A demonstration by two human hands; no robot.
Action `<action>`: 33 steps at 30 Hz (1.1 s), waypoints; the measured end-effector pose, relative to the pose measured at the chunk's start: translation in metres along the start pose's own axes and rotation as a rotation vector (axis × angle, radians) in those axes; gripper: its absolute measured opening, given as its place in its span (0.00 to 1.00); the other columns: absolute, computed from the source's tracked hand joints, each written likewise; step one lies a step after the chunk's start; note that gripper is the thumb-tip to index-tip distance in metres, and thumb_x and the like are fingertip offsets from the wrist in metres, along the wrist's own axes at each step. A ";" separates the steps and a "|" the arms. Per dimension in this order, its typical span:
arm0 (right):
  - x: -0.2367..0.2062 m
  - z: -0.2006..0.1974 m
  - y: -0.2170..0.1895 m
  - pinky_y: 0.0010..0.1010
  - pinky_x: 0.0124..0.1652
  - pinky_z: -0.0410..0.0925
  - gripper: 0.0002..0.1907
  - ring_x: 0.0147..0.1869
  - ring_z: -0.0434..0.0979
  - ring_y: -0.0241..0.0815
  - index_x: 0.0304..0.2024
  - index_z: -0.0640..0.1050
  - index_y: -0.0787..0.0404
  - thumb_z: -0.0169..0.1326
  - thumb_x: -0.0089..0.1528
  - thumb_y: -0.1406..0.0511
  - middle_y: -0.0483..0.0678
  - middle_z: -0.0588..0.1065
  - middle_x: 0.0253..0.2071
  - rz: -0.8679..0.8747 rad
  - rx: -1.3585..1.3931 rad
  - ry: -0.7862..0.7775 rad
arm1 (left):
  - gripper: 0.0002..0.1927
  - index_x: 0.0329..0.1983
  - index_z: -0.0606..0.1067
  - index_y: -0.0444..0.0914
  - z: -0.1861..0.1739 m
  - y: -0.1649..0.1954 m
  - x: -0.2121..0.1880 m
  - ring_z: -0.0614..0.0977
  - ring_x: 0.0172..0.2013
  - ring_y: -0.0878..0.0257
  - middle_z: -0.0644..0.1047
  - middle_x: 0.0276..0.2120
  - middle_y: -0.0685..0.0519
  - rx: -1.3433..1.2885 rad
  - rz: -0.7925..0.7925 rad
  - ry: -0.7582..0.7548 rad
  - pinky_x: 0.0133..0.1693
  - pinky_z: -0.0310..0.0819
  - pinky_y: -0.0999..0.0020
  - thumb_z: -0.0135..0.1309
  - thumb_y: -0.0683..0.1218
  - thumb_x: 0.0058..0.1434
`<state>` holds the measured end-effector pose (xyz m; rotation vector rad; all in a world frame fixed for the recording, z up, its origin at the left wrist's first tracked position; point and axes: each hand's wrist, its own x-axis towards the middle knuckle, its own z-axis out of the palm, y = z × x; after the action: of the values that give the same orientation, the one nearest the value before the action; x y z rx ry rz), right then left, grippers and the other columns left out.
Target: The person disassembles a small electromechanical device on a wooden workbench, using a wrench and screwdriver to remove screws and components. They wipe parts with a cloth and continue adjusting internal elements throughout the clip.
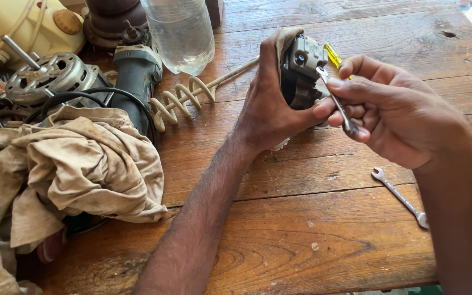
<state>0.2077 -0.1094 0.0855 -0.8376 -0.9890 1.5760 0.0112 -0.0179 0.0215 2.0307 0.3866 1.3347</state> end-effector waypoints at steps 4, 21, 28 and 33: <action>0.000 -0.002 0.001 0.20 0.22 0.72 0.04 0.31 0.83 0.38 0.48 0.71 0.61 0.50 0.71 0.70 0.55 0.80 0.31 0.006 0.024 -0.002 | 0.51 0.71 0.49 0.41 0.000 0.002 0.000 0.83 0.53 0.58 0.74 0.52 0.48 0.009 0.018 0.011 0.58 0.83 0.61 0.73 0.56 0.58; 0.008 -0.008 -0.003 0.23 0.24 0.66 0.17 0.26 0.73 0.33 0.54 0.71 0.64 0.59 0.66 0.65 0.48 0.75 0.29 -0.112 -0.366 0.295 | 0.48 0.74 0.49 0.42 -0.001 0.007 -0.001 0.84 0.49 0.57 0.75 0.52 0.46 -0.027 -0.072 -0.025 0.53 0.85 0.60 0.69 0.50 0.60; 0.003 0.001 -0.001 0.24 0.33 0.74 0.28 0.33 0.77 0.34 0.57 0.71 0.66 0.67 0.61 0.61 0.50 0.77 0.33 -0.351 -0.555 0.388 | 0.46 0.72 0.47 0.40 -0.007 0.011 0.000 0.86 0.48 0.59 0.74 0.52 0.44 -0.064 -0.105 -0.082 0.49 0.87 0.61 0.66 0.50 0.62; 0.004 0.015 0.004 0.22 0.35 0.77 0.33 0.35 0.81 0.35 0.59 0.66 0.66 0.69 0.61 0.61 0.49 0.79 0.32 -0.567 -0.619 0.453 | 0.47 0.72 0.48 0.38 -0.010 0.012 0.002 0.85 0.48 0.58 0.74 0.51 0.44 0.007 -0.092 -0.077 0.48 0.86 0.61 0.66 0.51 0.61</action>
<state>0.1919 -0.1087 0.0878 -1.1392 -1.2463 0.5557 0.0015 -0.0224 0.0336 2.0381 0.4443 1.1976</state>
